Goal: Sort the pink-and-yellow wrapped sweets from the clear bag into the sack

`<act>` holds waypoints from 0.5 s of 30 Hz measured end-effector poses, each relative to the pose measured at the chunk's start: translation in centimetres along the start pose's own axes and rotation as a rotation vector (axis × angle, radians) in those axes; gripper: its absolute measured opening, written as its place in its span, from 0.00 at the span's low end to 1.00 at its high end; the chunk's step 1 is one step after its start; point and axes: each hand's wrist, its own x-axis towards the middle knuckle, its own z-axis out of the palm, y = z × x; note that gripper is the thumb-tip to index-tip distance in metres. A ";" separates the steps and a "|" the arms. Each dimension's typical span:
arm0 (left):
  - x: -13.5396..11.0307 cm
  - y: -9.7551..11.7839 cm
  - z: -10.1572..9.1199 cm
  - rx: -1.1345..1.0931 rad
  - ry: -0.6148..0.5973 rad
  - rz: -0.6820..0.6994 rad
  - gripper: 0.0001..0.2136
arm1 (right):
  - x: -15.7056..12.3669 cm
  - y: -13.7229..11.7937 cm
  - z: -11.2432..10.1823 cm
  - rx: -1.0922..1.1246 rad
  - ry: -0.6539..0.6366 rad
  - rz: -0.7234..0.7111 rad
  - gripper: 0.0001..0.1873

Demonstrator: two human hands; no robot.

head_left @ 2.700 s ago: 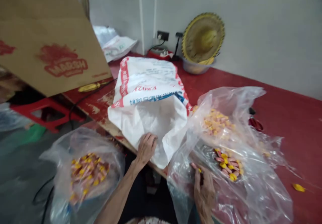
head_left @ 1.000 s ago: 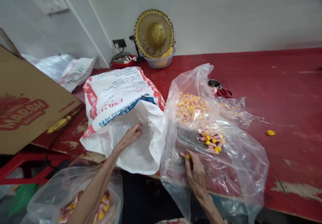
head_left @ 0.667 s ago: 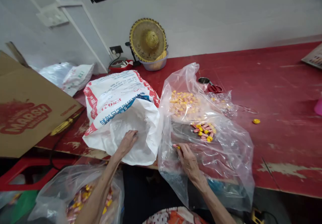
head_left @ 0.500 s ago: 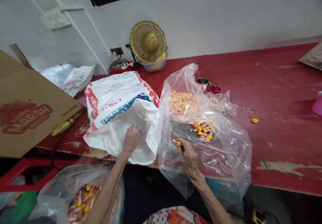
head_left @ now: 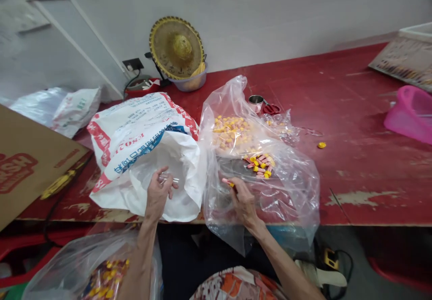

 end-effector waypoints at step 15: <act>-5.7 1.2 9.5 -0.074 -0.495 -0.107 0.21 | -0.1 -2.7 -1.7 0.408 -0.192 0.424 0.14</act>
